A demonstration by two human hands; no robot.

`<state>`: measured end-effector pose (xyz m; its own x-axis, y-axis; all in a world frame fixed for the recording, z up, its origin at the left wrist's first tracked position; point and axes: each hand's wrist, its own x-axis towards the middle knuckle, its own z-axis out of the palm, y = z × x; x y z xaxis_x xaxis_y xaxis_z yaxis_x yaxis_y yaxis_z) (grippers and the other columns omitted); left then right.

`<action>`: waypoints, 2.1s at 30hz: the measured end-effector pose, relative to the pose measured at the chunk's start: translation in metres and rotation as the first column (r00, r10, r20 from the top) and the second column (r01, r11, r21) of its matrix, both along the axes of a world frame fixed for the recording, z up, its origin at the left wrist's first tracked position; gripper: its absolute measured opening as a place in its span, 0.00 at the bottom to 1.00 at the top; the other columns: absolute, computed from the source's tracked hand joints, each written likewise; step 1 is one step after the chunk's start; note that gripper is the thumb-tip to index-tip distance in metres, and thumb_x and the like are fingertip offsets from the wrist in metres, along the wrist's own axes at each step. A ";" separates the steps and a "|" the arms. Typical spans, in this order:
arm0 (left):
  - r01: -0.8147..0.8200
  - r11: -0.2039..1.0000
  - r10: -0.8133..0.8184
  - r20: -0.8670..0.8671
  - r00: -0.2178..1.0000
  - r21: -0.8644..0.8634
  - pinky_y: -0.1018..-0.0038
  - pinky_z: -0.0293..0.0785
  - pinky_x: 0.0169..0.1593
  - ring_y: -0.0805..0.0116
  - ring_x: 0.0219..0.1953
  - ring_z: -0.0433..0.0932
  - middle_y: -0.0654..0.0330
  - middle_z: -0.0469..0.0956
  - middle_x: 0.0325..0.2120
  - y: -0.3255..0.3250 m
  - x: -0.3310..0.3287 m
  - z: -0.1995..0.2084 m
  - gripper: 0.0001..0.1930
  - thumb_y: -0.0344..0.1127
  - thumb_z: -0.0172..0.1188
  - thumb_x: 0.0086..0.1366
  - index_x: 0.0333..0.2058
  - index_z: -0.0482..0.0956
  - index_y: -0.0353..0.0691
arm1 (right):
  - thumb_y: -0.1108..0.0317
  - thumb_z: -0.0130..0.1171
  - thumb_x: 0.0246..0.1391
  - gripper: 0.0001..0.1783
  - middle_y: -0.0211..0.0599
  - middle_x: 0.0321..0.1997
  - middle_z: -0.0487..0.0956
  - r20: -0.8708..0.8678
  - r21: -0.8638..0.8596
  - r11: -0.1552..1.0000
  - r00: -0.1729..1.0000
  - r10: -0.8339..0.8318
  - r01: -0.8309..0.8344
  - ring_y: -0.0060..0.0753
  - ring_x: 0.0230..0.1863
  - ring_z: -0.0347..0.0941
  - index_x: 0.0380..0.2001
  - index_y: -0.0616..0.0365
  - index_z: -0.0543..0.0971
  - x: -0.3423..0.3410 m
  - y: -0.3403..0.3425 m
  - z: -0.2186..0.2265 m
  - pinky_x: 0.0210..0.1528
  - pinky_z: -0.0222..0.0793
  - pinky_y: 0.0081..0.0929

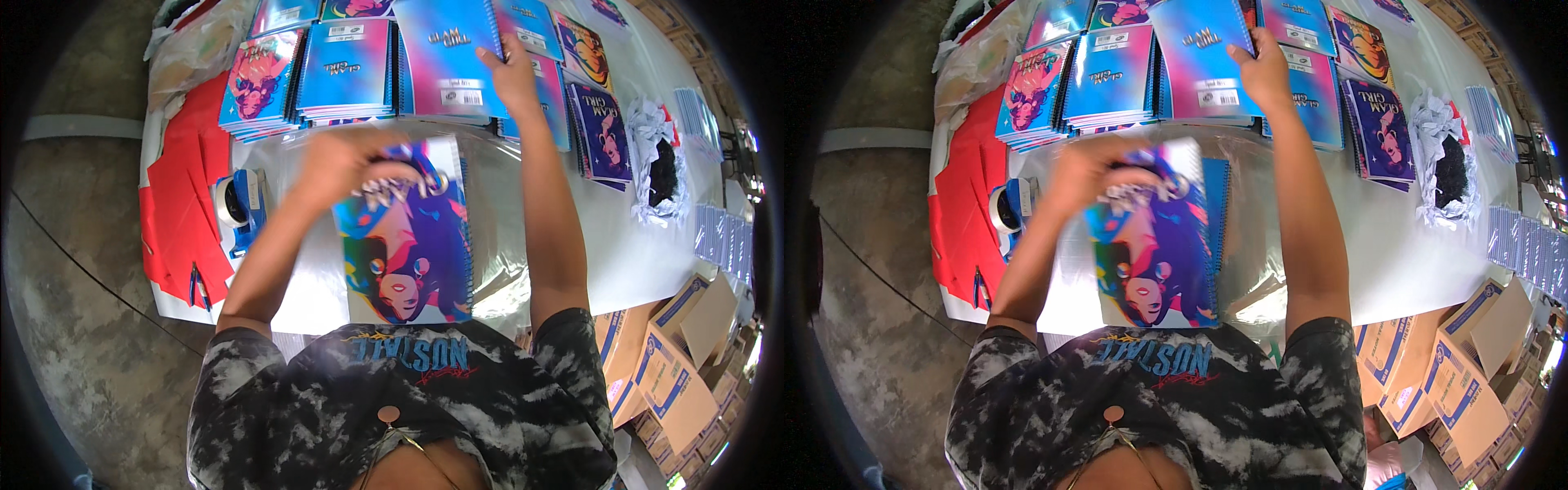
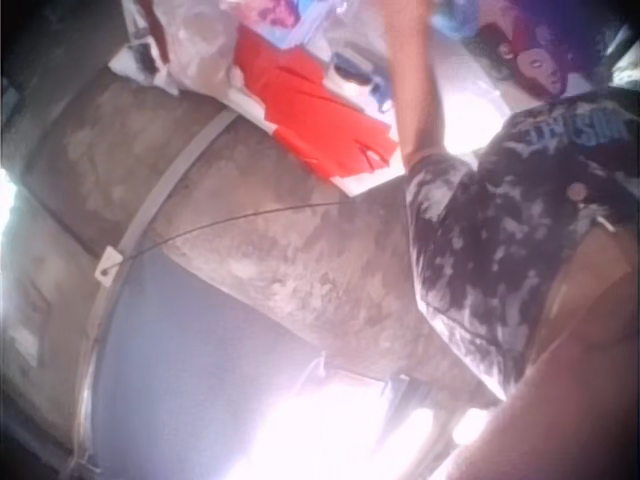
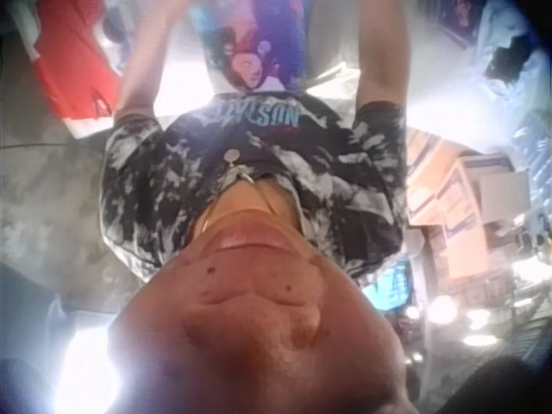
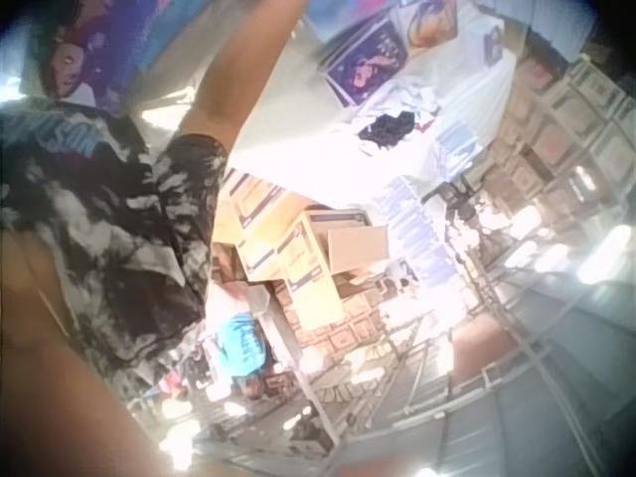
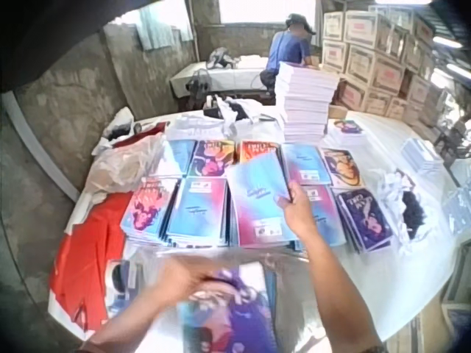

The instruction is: The person repeatedly picks up spiral-bound notebooks from a table, places them into clear plastic bags, and seals the bags using a tape dispenser. They then stack the packaged notebooks and repeat the process with additional notebooks.

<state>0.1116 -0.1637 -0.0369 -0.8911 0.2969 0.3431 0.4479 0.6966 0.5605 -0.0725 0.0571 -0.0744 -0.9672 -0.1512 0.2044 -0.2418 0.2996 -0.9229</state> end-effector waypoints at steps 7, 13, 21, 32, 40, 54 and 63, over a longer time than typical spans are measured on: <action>-0.457 0.887 0.387 -0.441 0.810 -0.061 0.61 0.66 0.41 0.57 0.38 0.72 0.58 0.75 0.33 -0.029 -0.013 -0.099 0.16 0.40 0.65 0.50 0.38 0.76 0.44 | 0.70 0.53 0.52 0.08 0.41 0.37 0.80 -0.396 -0.067 0.967 0.896 0.200 -0.246 0.36 0.46 0.74 0.36 0.60 0.76 0.122 0.038 0.071 0.55 0.61 0.38; -0.701 0.566 0.713 -0.170 0.680 -0.434 0.59 0.69 0.48 0.46 0.47 0.72 0.39 0.73 0.42 -0.137 -0.082 -0.082 0.28 0.49 0.58 0.56 0.48 0.66 0.33 | 0.80 0.58 0.42 0.09 0.33 0.35 0.81 -0.411 0.088 0.929 0.836 0.363 -0.361 0.41 0.48 0.73 0.26 0.52 0.78 0.198 0.061 0.031 0.63 0.49 0.46; -0.741 0.672 0.740 -0.026 0.672 0.005 0.68 0.73 0.40 0.55 0.34 0.79 0.51 0.80 0.29 -0.110 -0.013 0.027 0.14 0.38 0.59 0.50 0.30 0.76 0.32 | 0.64 0.58 0.51 0.14 0.47 0.43 0.75 -0.525 -0.122 0.990 0.851 -0.002 -0.073 0.53 0.51 0.70 0.39 0.58 0.70 0.210 0.140 0.047 0.61 0.54 0.55; 0.230 0.797 -0.072 0.290 0.954 -0.559 0.55 0.54 0.59 0.61 0.57 0.63 0.60 0.69 0.49 -0.035 0.103 -0.054 0.20 0.26 0.54 0.51 0.44 0.77 0.53 | 0.82 0.54 0.37 0.13 0.31 0.38 0.79 -0.244 0.432 0.769 0.760 0.602 -0.471 0.35 0.56 0.68 0.27 0.51 0.74 0.228 0.059 -0.018 0.69 0.30 0.50; -0.258 0.950 0.285 0.144 0.948 -0.178 0.63 0.69 0.49 0.48 0.46 0.73 0.46 0.74 0.44 -0.136 -0.156 -0.025 0.23 0.38 0.52 0.59 0.53 0.68 0.42 | 0.74 0.53 0.42 0.10 0.43 0.33 0.77 -0.271 0.459 0.881 0.927 0.261 -0.113 0.47 0.37 0.72 0.32 0.58 0.76 0.057 0.017 -0.021 0.46 0.65 0.44; -0.485 0.685 0.622 0.089 0.778 -0.543 0.58 0.70 0.46 0.45 0.42 0.75 0.39 0.75 0.39 -0.203 -0.332 -0.094 0.41 0.46 0.60 0.52 0.61 0.51 0.38 | 0.51 0.72 0.32 0.52 0.58 0.55 0.66 0.245 0.702 0.695 0.862 -0.444 0.159 0.52 0.57 0.62 0.54 0.67 0.56 -0.176 -0.073 -0.027 0.59 0.57 0.42; -0.529 0.661 0.580 -0.084 0.810 -0.533 0.59 0.71 0.46 0.41 0.45 0.71 0.40 0.76 0.35 -0.149 -0.329 -0.036 0.32 0.31 0.48 0.54 0.60 0.57 0.57 | 0.44 0.64 0.39 0.37 0.59 0.64 0.54 0.212 0.734 0.608 0.749 -0.627 0.301 0.58 0.66 0.45 0.51 0.54 0.72 -0.205 0.048 -0.036 0.63 0.38 0.57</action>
